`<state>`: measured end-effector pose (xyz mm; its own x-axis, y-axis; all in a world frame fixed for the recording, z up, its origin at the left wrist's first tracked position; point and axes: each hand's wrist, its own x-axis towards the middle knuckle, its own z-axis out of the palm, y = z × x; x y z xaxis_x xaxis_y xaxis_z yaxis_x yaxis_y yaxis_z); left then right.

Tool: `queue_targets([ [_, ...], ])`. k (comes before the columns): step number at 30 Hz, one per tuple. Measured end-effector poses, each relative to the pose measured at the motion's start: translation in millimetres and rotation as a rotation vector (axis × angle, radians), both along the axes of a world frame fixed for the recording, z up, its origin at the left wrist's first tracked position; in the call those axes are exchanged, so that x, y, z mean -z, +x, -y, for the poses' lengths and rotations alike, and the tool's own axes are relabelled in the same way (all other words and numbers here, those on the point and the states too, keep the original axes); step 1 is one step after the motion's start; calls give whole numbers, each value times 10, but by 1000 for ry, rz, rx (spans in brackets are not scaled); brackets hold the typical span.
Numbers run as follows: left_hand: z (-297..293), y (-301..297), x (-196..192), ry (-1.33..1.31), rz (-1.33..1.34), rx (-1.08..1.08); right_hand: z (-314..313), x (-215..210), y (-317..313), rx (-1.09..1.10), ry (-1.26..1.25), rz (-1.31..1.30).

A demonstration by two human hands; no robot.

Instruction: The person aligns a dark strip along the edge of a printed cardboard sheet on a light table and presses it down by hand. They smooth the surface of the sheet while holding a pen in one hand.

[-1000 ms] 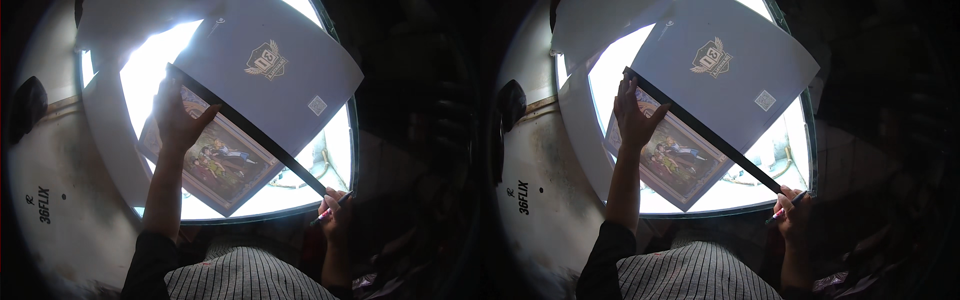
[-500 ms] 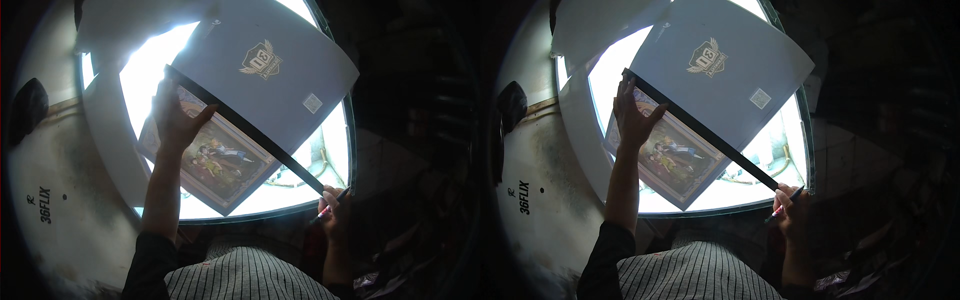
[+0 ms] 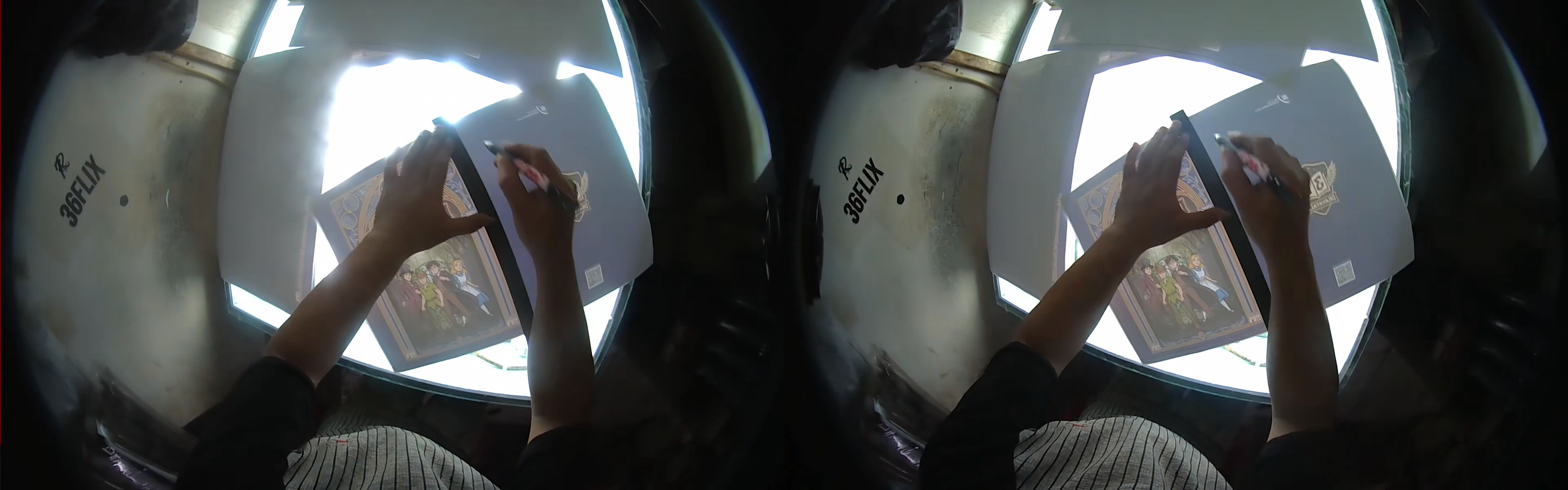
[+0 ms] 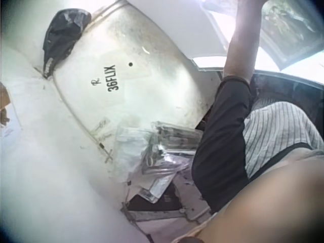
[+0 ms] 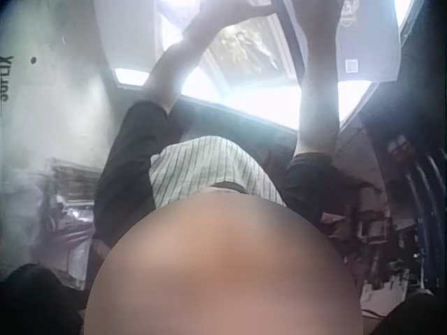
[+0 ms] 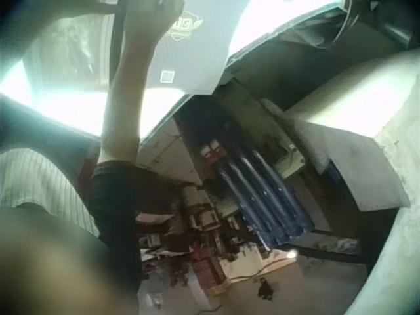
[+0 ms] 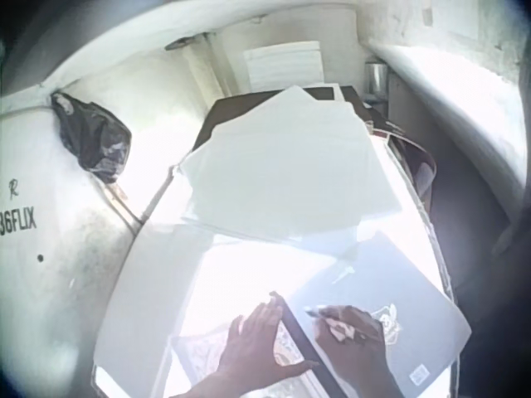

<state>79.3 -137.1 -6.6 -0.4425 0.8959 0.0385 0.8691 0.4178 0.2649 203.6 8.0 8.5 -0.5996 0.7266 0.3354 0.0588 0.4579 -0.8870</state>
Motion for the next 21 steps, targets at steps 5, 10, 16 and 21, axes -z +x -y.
queue_targets([
  [5,4,9,-38,-49,44,-34,-148,192,-472,-98,82,111],
  [10,12,-4,-70,-130,55,-50,-141,238,-576,-108,151,127],
  [16,11,20,-56,-99,57,-38,-141,188,-422,-123,247,160],
  [21,-13,41,72,-20,47,-3,-7,44,316,-158,89,296],
])
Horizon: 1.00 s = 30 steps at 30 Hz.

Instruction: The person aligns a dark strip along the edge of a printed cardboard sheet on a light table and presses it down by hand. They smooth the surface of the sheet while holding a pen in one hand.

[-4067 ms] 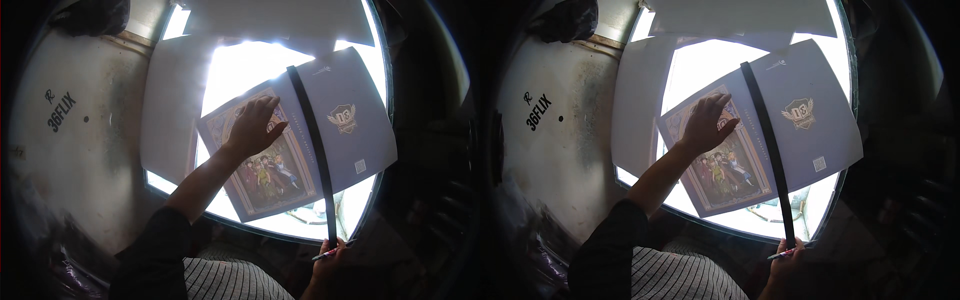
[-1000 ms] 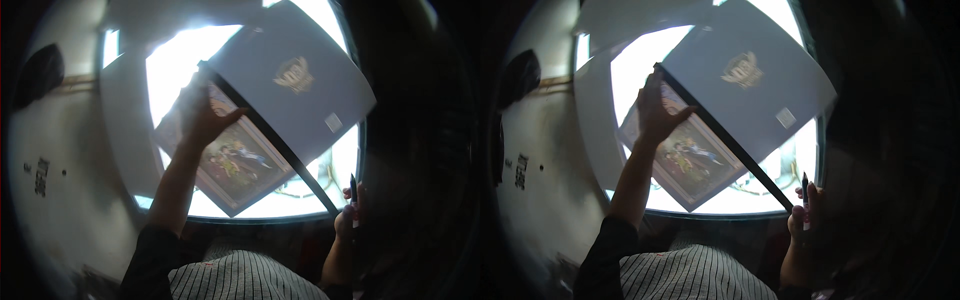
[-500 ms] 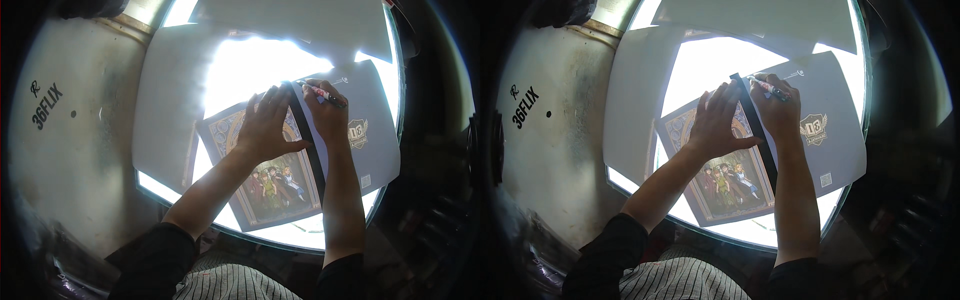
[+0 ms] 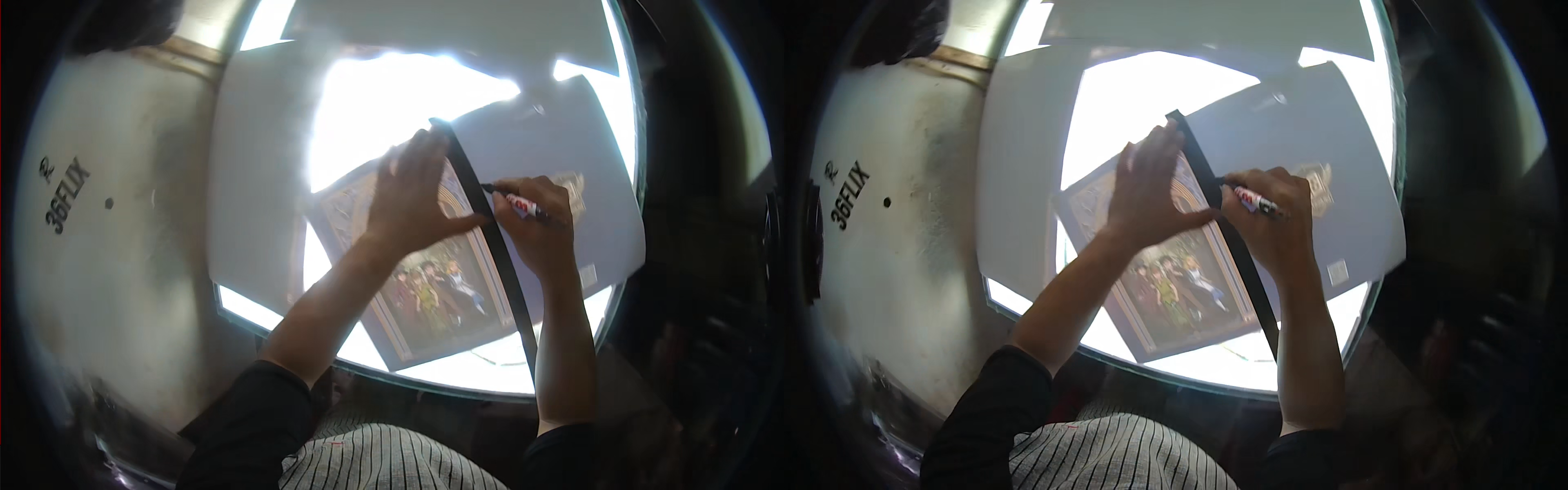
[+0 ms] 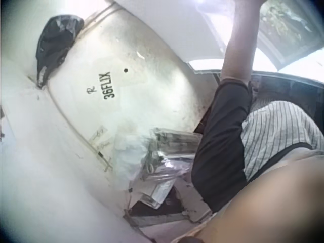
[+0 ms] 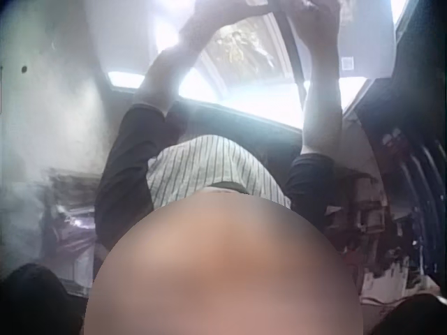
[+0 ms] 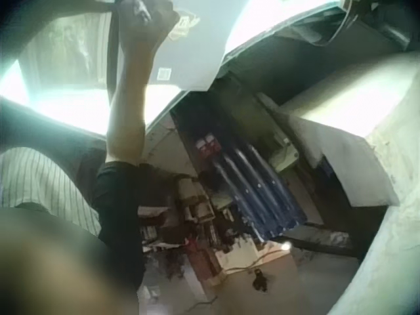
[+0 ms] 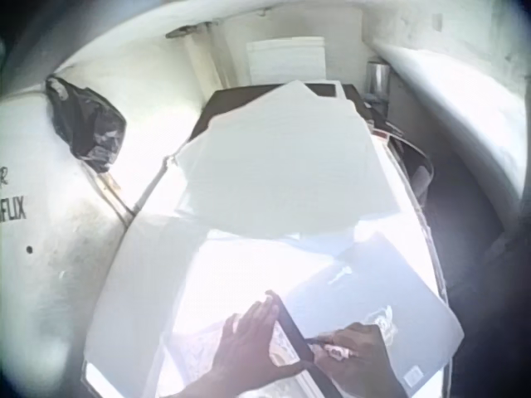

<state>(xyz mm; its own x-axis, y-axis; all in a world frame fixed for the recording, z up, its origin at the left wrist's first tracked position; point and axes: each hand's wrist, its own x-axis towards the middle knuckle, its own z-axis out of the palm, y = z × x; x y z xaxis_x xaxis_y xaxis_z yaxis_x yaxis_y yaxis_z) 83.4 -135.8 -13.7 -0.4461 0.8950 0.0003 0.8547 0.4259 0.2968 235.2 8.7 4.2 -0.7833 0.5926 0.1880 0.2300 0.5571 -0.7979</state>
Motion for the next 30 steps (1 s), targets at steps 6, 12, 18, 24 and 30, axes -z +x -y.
queue_targets([
  [6,-41,-66,-141,30,-18,21,395,-224,1455,-50,-110,181],
  [12,-59,21,-37,30,-36,47,978,-425,2792,91,7,428],
  [18,-28,-10,-17,49,-57,64,1600,-87,2724,245,59,384],
  [24,-37,25,-49,117,-58,87,1755,95,2797,228,163,364],
  [30,-7,-23,-23,114,-70,90,1761,151,2806,243,164,345],
])
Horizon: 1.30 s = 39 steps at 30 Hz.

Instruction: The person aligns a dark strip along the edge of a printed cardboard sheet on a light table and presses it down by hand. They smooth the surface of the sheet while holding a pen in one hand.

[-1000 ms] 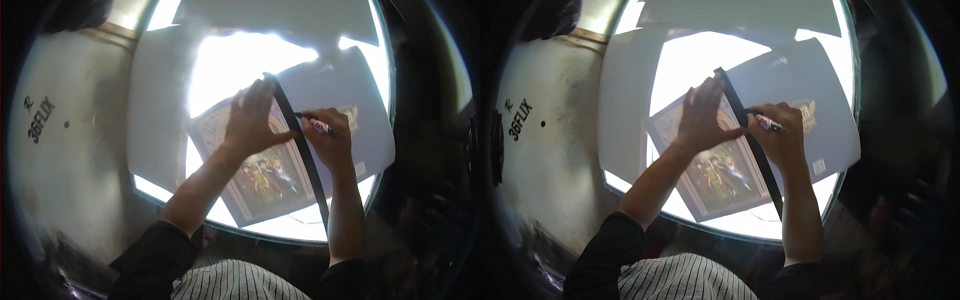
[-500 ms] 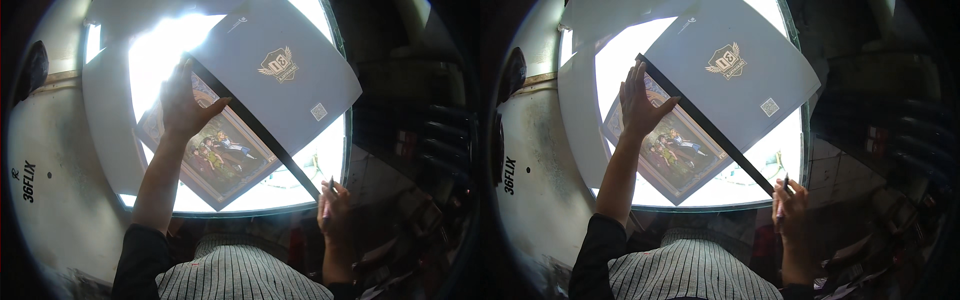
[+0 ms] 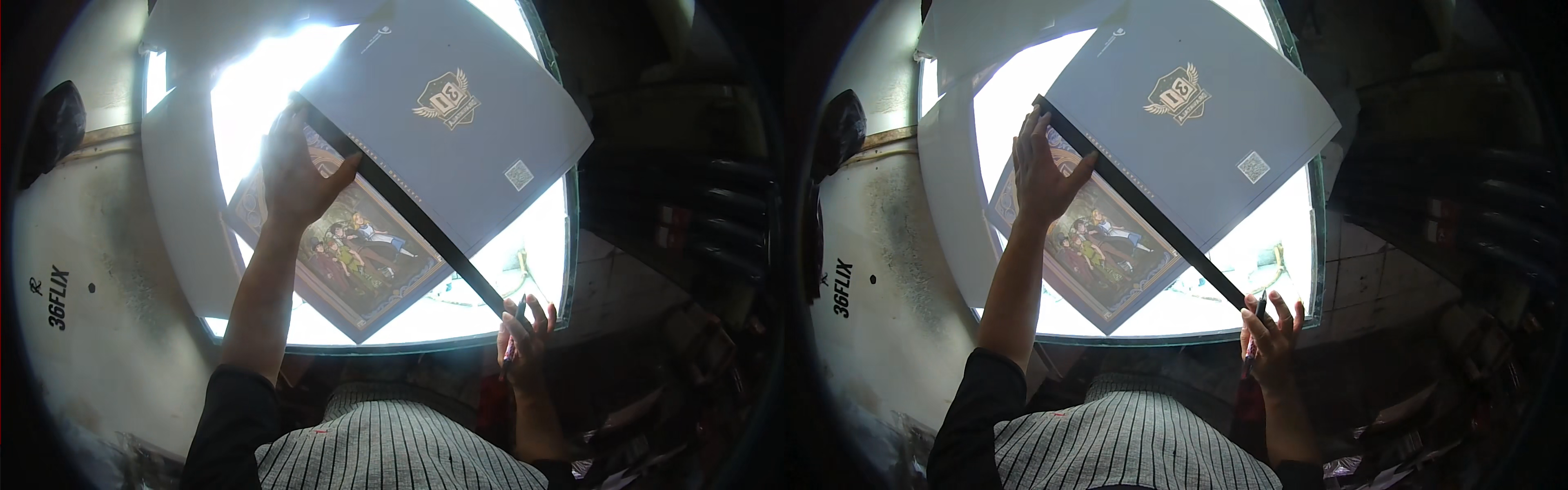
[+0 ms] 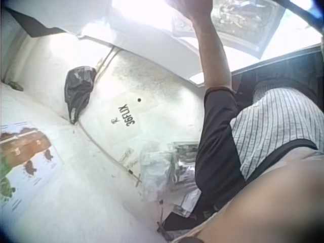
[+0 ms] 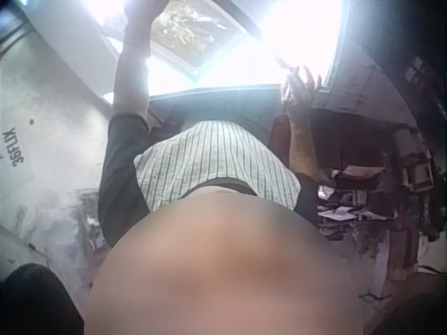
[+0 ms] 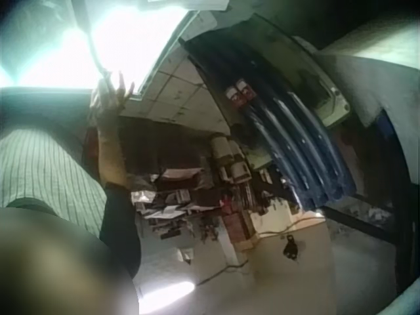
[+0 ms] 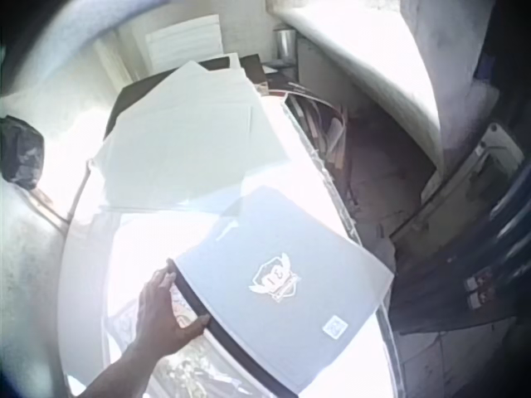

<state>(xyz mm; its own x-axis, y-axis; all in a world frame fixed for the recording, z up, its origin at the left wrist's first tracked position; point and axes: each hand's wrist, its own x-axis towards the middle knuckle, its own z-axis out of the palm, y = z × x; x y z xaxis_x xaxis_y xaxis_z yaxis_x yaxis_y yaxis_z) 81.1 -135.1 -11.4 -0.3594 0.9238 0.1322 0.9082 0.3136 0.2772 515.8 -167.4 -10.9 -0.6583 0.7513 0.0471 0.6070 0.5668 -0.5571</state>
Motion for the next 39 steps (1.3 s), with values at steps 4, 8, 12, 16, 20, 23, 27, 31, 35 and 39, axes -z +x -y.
queue_targets([
  [4,-13,12,-23,-35,23,24,6,34,25,13,8,-19],
  [8,3,-7,-17,-44,46,27,0,24,6,18,10,-25],
  [12,36,-36,1,-43,28,24,-10,4,-24,22,23,-22],
  [16,-7,0,-8,-51,22,44,-3,30,20,42,-11,-37],
  [20,-26,-1,-39,-41,45,43,-18,20,1,39,23,-27],
  [23,-15,2,-43,-38,54,39,-93,-40,3,8,35,-18],
  [27,2,-1,-22,-37,59,41,-118,-21,10,-13,25,-34],
  [31,-13,0,-32,-24,44,64,-117,-13,39,-9,13,-38],
  [35,-17,13,-46,-26,43,63,-121,4,34,7,14,-66],
  [39,-20,16,-15,-19,48,66,-128,-1,44,-1,-6,-55],
])
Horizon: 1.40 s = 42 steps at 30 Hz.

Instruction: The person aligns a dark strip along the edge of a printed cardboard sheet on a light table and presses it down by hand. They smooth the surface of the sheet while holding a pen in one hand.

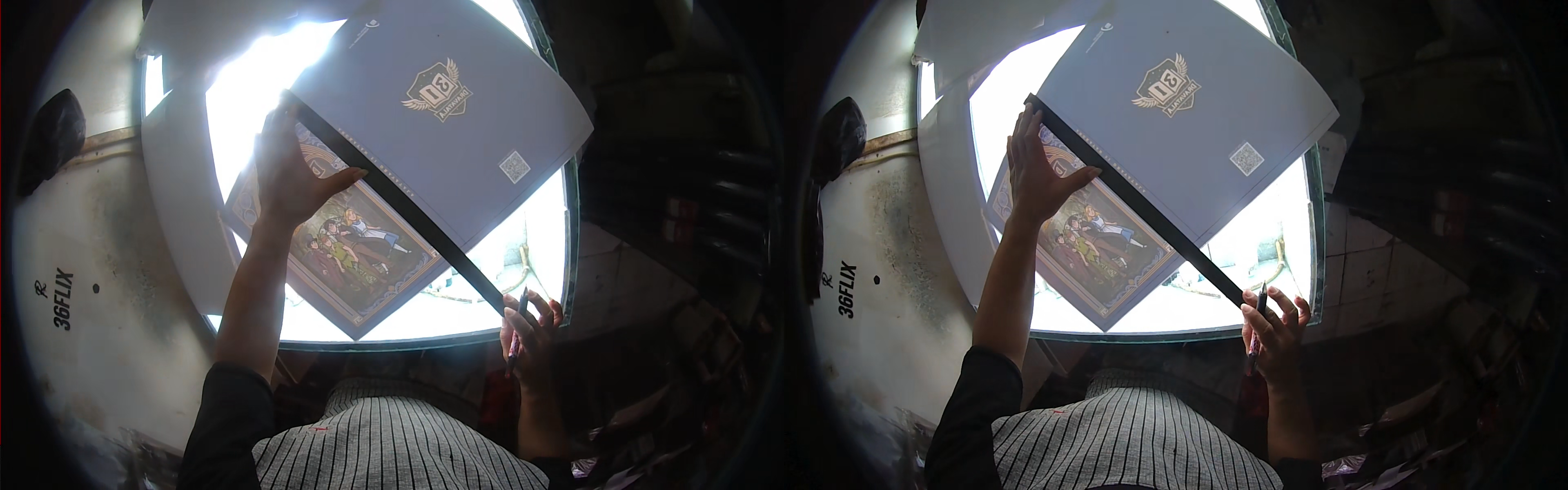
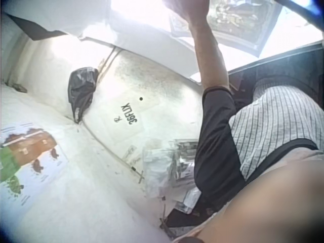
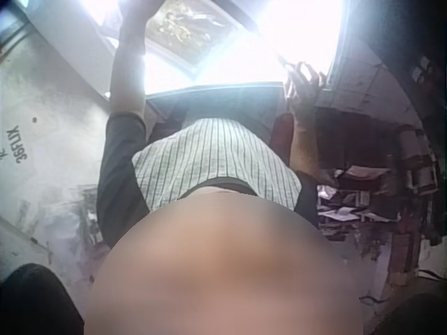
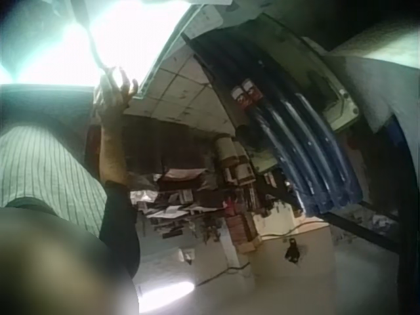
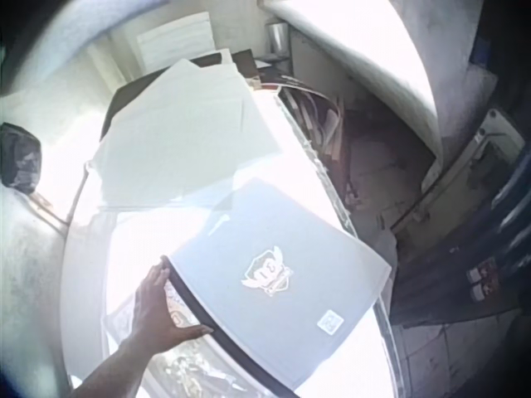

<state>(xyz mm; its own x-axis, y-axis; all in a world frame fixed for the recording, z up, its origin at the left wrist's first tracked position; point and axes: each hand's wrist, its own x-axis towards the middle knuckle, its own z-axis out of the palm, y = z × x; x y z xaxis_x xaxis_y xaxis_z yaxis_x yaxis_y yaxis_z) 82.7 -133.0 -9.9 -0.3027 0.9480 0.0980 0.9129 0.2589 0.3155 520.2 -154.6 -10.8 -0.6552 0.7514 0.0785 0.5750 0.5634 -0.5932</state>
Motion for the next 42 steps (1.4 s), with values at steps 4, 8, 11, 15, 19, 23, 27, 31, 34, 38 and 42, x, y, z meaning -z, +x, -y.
queue_targets([
  [4,-5,4,-32,3,-7,4,-5,-4,2,-2,-5,-3],
  [8,1,-5,-24,0,16,-7,-11,-11,-21,-6,10,-10],
  [11,4,-6,-37,-15,27,-16,-9,-12,-18,-4,14,-7],
  [15,3,-17,0,24,10,11,0,-16,-12,-2,1,13],
  [19,-7,10,-27,-13,32,-19,-13,-13,-6,-2,13,7],
  [23,-88,42,-68,215,-24,94,-23,-22,-5,-1,21,9],
  [27,-26,-8,-103,169,-27,57,-8,29,-40,-18,32,13],
  [31,51,-51,-35,45,79,-34,-7,6,-18,-56,141,20],
  [34,47,42,67,41,38,-30,12,-8,31,-46,154,22],
  [38,151,-37,13,-40,-38,-79,27,3,-34,-69,117,17],
  [42,136,-31,-13,-24,-21,-91,10,-21,-31,-79,117,21],
])
